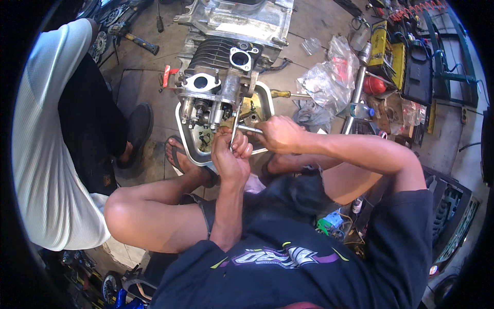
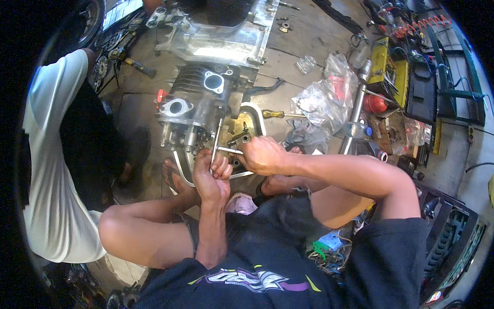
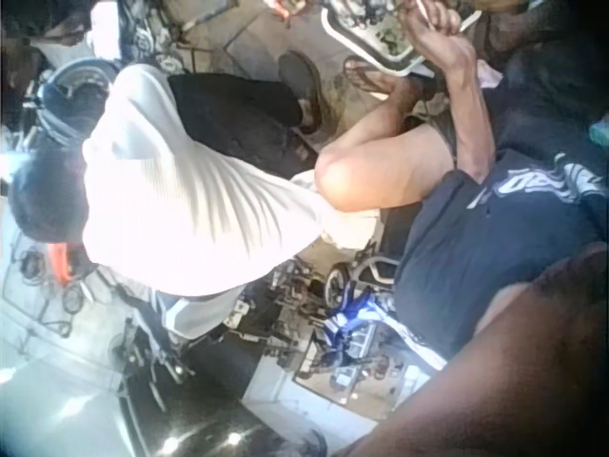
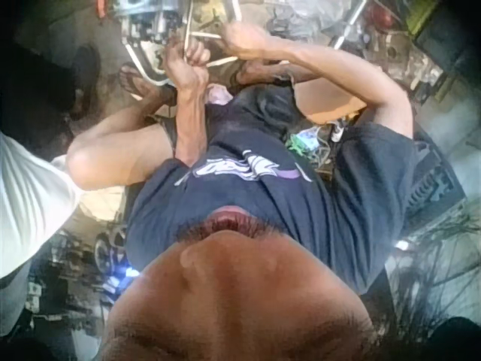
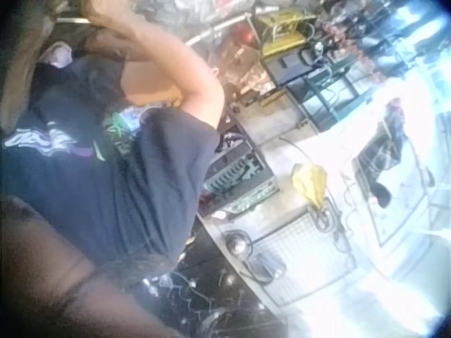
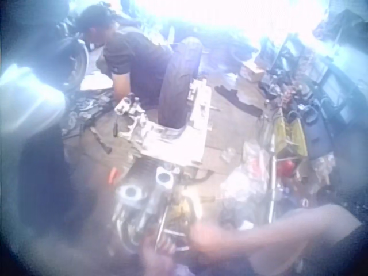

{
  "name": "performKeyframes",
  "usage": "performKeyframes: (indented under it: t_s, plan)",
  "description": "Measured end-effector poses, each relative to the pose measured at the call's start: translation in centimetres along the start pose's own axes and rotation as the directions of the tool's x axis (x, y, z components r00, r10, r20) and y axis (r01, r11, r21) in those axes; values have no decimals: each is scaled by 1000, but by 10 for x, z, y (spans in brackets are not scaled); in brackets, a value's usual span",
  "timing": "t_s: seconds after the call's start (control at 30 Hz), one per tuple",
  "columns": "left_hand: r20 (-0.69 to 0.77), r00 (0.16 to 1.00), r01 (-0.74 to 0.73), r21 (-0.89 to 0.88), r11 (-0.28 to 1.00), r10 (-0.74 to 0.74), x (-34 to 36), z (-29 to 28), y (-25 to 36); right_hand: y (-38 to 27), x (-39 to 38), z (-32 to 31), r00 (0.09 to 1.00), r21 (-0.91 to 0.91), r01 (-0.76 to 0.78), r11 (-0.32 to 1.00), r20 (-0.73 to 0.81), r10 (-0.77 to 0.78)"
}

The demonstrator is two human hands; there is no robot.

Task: The person cleans and reassembles engine parts in a metal tray, then uses a socket wrench to tighten bolts on an engine cylinder head while sitting on the floor of a repair shop.

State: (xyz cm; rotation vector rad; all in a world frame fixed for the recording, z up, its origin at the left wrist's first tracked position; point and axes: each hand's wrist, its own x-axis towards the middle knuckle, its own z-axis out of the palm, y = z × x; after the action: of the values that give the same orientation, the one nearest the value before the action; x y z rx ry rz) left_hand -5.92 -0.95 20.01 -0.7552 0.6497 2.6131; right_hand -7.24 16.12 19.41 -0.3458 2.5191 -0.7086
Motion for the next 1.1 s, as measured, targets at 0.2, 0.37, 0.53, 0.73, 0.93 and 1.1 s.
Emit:
performKeyframes:
  t_s: [0.2,0.37,0.53,0.73,0.93,1.1]
  plan:
    - [-59,994,94,67,993,-90,-3,2,7,17,20,46,987,150,120,981,-121,-102]
    - [-60,998,12,267,964,4,-5,6,0,30,43,88,946,268,234,935,-283,-156]
    - [-16,995,-85,400,913,99,1,-3,4,26,61,119,878,336,295,895,-464,-115]
    - [18,980,-175,560,810,199,1,-4,-4,17,41,92,902,329,252,910,-420,-98]
    - [-1,983,-155,541,827,185,-13,-20,-1,-2,-20,63,921,298,202,933,-382,-77]
    - [-48,978,-152,498,854,202,-14,-10,-3,-15,-48,24,896,36,136,990,-431,-107]
